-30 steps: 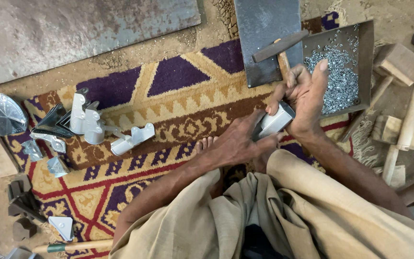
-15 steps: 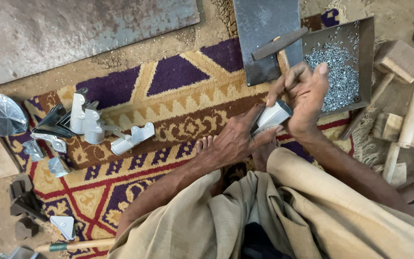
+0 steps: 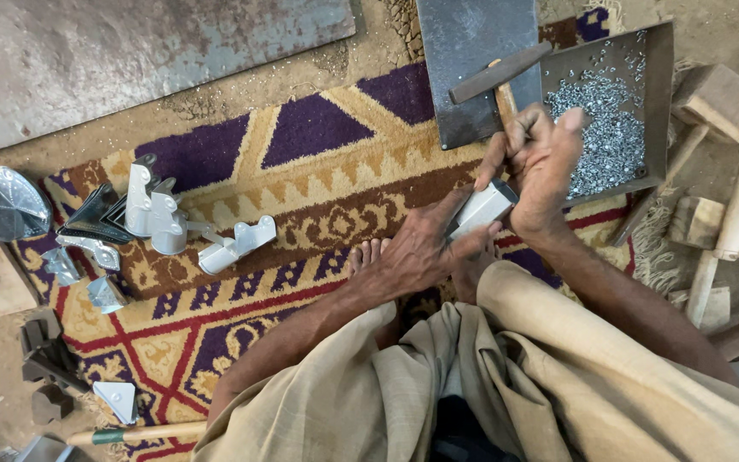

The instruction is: The person sits on a rug on the workshop floor and hammers small white aluminum fittings one at a time on a flat steel block, reshaping or flattening each piece, then sets the worked piece aside with a pile of finished pieces and picks up the next one.

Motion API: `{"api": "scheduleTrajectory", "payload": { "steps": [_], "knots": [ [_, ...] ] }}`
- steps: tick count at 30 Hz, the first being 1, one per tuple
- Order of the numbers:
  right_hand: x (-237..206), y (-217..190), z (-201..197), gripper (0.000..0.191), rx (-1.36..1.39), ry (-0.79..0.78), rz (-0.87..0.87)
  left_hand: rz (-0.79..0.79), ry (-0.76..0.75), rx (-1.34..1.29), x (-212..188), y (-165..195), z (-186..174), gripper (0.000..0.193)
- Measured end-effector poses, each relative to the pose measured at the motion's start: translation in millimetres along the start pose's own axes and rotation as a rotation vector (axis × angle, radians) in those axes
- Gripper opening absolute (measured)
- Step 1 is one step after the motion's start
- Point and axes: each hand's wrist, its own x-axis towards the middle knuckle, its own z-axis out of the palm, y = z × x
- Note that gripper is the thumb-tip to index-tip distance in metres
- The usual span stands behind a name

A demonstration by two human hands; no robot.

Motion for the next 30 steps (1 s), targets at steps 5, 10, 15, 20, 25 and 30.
{"api": "scheduleTrajectory", "payload": {
  "steps": [5, 10, 15, 20, 25, 30],
  "knots": [
    [-5, -3, -8, 0.032, -0.585, 0.063, -0.15, -0.019, 0.015, 0.026, -1, -25, -6, 0.072],
    [-30, -3, -44, 0.028, -0.917, 0.13, -0.3, -0.078, 0.089, 0.08, -6, -57, -26, 0.065],
    [-38, 16, -70, 0.044, -1.087, 0.115, -0.136, -0.088, 0.096, 0.099, 4, -77, -37, 0.067],
    [-38, 25, -70, 0.055, -1.07, 0.029, -0.016, -0.057, 0.097, 0.124, 14, -83, -37, 0.071],
    [-37, 22, -67, 0.056, -1.075, 0.005, 0.152, 0.001, 0.127, 0.127, 19, -85, -33, 0.071],
    [-37, 22, -65, 0.055, -1.065, 0.025, 0.247, -0.039, 0.11, 0.102, 27, -88, -31, 0.071]
  ]
}}
